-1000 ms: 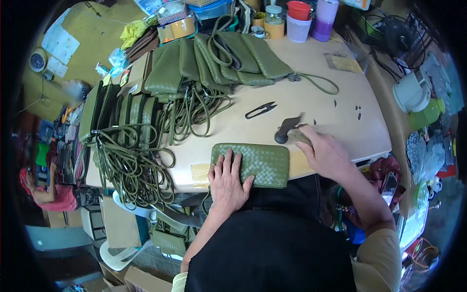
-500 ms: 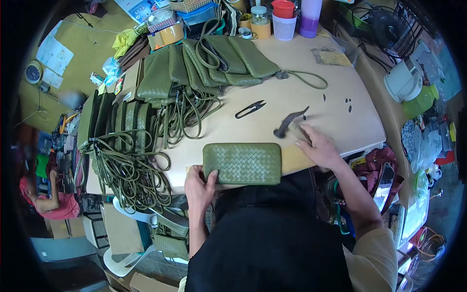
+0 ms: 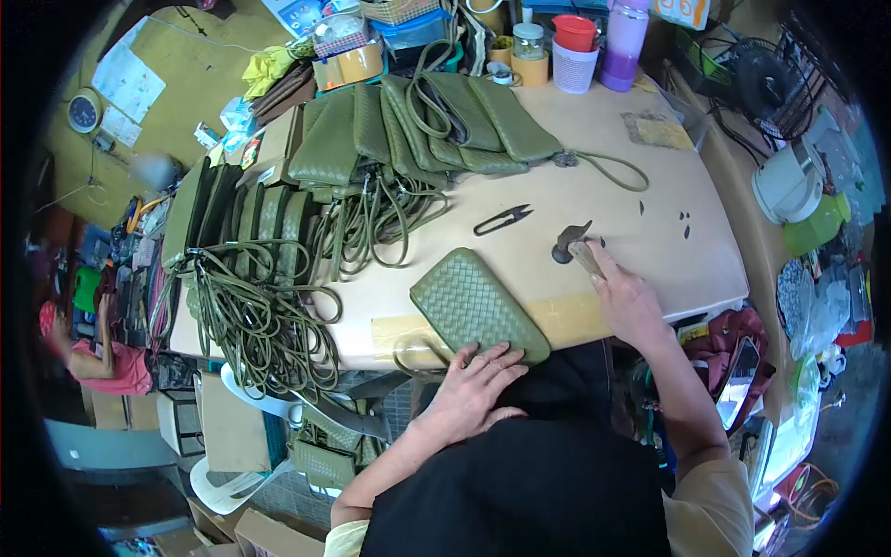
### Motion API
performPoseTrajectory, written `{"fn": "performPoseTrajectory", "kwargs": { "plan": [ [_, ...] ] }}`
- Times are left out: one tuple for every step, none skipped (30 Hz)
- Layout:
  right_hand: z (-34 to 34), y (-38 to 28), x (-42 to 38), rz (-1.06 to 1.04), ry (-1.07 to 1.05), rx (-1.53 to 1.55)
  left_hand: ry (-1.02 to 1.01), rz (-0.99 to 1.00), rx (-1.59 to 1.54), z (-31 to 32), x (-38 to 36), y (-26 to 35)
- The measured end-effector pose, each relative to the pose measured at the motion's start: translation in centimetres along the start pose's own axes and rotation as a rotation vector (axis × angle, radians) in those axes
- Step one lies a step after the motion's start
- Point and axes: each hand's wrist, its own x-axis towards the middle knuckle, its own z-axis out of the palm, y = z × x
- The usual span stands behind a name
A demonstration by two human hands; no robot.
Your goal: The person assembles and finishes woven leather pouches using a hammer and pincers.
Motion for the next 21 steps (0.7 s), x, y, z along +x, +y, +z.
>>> {"fn": "performPoseTrajectory", "kwargs": {
  "plan": [
    [-1.2, -0.6, 0.2, -0.024, -0.030, 0.047, 0.009, -0.005, 0.006, -0.6, 0.2, -0.2],
    [-1.8, -1.1, 0.4, -0.044, -0.059, 0.095, 0.088, -0.093, 0.125, -1.6, 0.6, -0.5],
    [-1.6, -1.6, 0.6, -0.049, -0.059, 0.095, 0.167, -0.180, 0.242, -2.4, 1.1, -0.9],
    [-1.2, -2.5, 0.9, -0.160, -0.011, 0.189, 0.174, -0.255, 0.342, -2.4, 1.8, -1.8],
    [-0.9, -3.4, 1.1, -0.270, 0.036, 0.286, 0.168, -0.314, 0.341, -1.3, 2.2, -3.2],
    [-0.7, -3.9, 1.6, -0.276, 0.033, 0.286, 0.169, -0.328, 0.329, -0.7, 2.4, -3.4],
    [-0.5, -4.4, 2.4, -0.317, -0.060, 0.234, 0.171, -0.342, 0.317, -0.3, 2.5, -3.4],
    [-0.3, -5.1, 3.0, -0.353, -0.151, 0.185, 0.170, -0.343, 0.319, -0.1, 2.6, -3.4],
    [-0.2, -6.0, 3.6, -0.354, -0.150, 0.186, 0.196, -0.344, 0.325, 0.1, 2.6, -3.4],
    [-0.1, -7.2, 4.2, -0.338, -0.132, 0.200, 0.223, -0.346, 0.330, 0.2, 2.7, -3.5],
    [0.1, -8.0, 4.6, -0.321, -0.118, 0.216, 0.221, -0.350, 0.328, 0.2, 2.8, -3.6],
    [0.9, -8.3, 5.3, -0.319, -0.125, 0.216, 0.236, -0.344, 0.323, 0.2, 2.9, -3.6],
    [2.3, -8.3, 6.0, -0.275, -0.220, 0.140, 0.250, -0.338, 0.317, 0.3, 2.8, -3.5],
    [3.0, -8.3, 6.5, -0.230, -0.311, 0.065, 0.248, -0.341, 0.315, 0.4, 2.6, -3.5],
    [2.3, -8.6, 7.0, -0.233, -0.309, 0.065, 0.255, -0.337, 0.313, 0.3, 2.6, -3.5],
    [0.9, -8.9, 7.6, -0.237, -0.373, 0.000, 0.271, -0.338, 0.309, 0.4, 2.8, -3.6],
    [0.2, -9.1, 7.8, -0.240, -0.440, -0.062, 0.277, -0.346, 0.309, 0.6, 2.9, -3.6],
    [0.7, -9.0, 7.5, -0.238, -0.440, -0.058, 0.287, -0.366, 0.325, 0.7, 3.1, -3.7],
    [1.4, -8.7, 7.1, -0.332, -0.224, 0.065, 0.300, -0.382, 0.340, 0.8, 3.5, -3.9],
    [1.9, -8.3, 6.4, -0.418, -0.014, 0.189, 0.293, -0.384, 0.333, 1.1, 3.8, -3.8],
    [1.9, -7.9, 6.0, -0.412, -0.023, 0.189, 0.331, -0.416, 0.314, 1.3, 4.1, -3.8]
  ]
}}
